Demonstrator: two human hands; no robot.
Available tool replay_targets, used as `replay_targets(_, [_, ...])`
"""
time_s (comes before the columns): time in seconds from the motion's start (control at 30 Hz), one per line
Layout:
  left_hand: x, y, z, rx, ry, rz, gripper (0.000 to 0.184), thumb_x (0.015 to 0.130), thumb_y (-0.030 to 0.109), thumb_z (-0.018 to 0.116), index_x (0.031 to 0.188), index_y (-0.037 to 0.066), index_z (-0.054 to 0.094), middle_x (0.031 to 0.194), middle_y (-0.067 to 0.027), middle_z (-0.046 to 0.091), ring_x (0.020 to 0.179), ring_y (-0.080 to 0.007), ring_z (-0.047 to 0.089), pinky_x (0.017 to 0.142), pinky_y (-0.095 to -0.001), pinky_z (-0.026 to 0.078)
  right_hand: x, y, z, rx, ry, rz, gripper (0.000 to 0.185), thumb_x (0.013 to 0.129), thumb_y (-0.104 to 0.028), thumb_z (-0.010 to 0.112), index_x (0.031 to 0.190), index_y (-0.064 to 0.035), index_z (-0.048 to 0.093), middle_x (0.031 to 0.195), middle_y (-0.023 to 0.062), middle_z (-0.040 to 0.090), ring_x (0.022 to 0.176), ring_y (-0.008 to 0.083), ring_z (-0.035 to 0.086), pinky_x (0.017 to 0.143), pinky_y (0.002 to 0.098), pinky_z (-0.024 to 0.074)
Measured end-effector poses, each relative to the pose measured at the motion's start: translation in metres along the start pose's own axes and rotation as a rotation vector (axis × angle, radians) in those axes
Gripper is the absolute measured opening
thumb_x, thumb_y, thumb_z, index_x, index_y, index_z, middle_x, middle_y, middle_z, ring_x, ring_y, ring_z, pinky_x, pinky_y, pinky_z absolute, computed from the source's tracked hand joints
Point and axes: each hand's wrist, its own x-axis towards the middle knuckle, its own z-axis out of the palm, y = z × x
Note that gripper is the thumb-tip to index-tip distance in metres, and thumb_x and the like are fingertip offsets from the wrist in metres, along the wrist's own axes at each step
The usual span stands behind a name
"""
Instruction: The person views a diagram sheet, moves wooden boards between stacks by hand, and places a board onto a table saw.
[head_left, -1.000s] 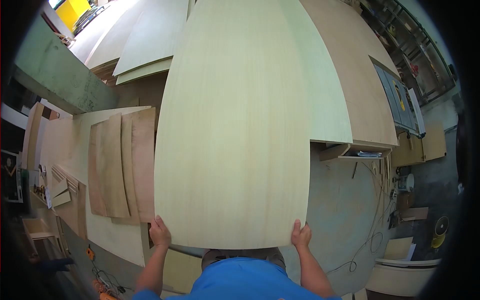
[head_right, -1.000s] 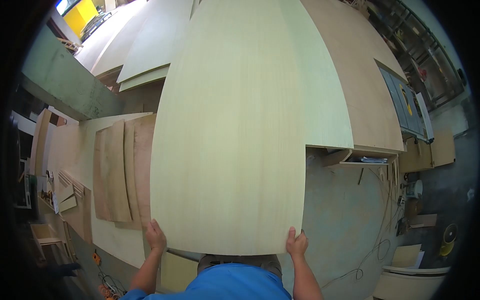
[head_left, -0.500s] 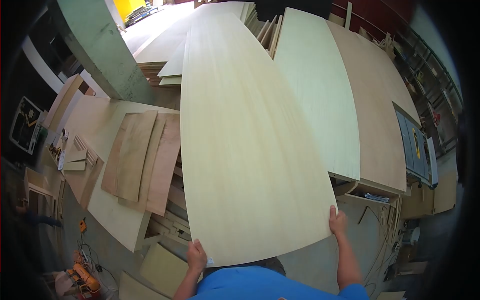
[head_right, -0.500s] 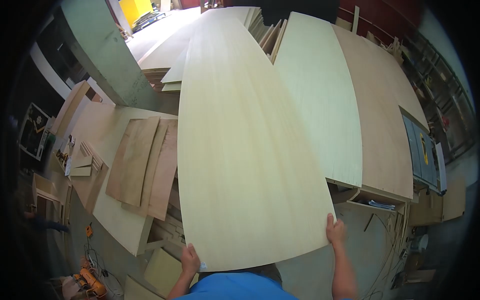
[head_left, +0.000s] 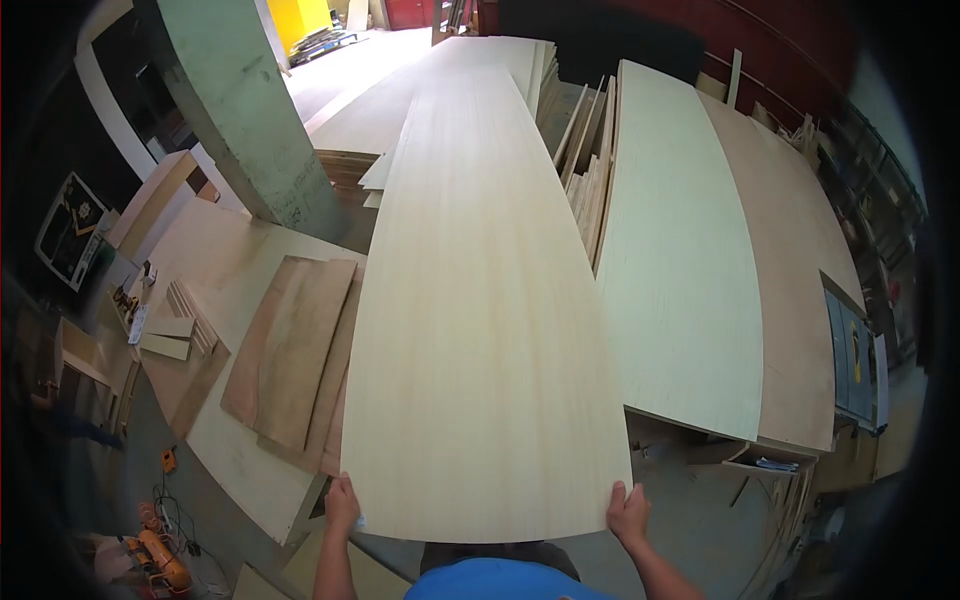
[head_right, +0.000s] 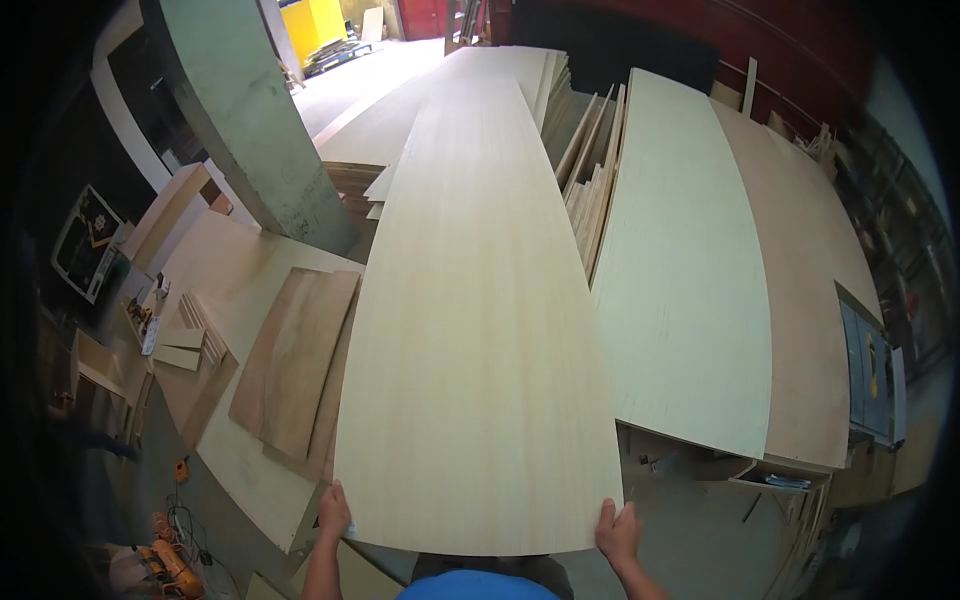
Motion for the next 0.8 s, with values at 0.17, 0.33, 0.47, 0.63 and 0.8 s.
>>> replay_targets(0.17, [0.12,0.022,-0.062,-0.005,0.018,0.089,0.058,0.108,0.043,0.035,0.108,-0.006,0.064,0.1,-0.0314,0.067,0.096,-0.0503,0.063,0.083,-0.0537,0.049,0.011,-0.095,0.063,0.034,-0.048,0.098,0.05,0.101,-0.043,0.05,0.084,0.0041,0.054,0.079,0.0329,0.062,0.081,0.0537,0.062,0.071,0.0585,0.0467])
replay_targets(0.33, [0.263,0.11,-0.156,-0.114,0.097,0.202,0.062,0.106,0.046,0.04,0.102,-0.011,0.065,0.095,-0.0329,0.067,0.093,-0.0491,0.065,0.082,-0.0519,0.05,0.098,-0.204,0.108,0.168,-0.01,0.0,0.057,0.102,-0.047,0.047,0.083,0.0061,0.057,0.078,0.0321,0.063,0.079,0.0501,0.064,0.073,0.0538,0.0486])
replay_targets(0.47, [0.306,0.267,-0.25,0.083,0.117,0.31,0.077,0.1,0.057,0.048,0.107,-0.018,0.065,0.105,-0.0387,0.065,0.102,-0.0498,0.065,0.088,-0.051,0.051,0.206,-0.295,0.055,0.186,-0.06,-0.044,0.059,0.103,-0.046,0.043,0.096,0.0093,0.062,0.095,0.0339,0.067,0.098,0.0495,0.065,0.086,0.0517,0.0495])
replay_targets(0.63, [0.464,0.355,-0.266,0.135,0.227,0.394,0.073,0.097,0.06,0.051,0.121,-0.008,0.063,0.12,-0.0348,0.062,0.113,-0.0471,0.062,0.097,-0.0516,0.049,0.291,-0.428,0.031,0.202,-0.129,-0.104,0.062,0.105,-0.046,0.037,0.095,0.01,0.064,0.076,0.0218,0.068,0.056,0.0319,0.069,0.047,0.0376,0.0518])
replay_targets(0.8, [0.473,0.402,-0.139,0.032,0.799,0.774,0.056,0.099,0.047,0.058,0.14,0.008,0.053,0.138,-0.0249,0.053,0.123,-0.0417,0.056,0.105,-0.0505,0.044,0.183,-0.404,0.091,0.03,-0.493,-0.568,0.038,0.102,-0.038,0.056,0.092,-0.0019,0.061,0.085,0.0183,0.065,0.077,0.0287,0.063,0.072,0.042,0.0497])
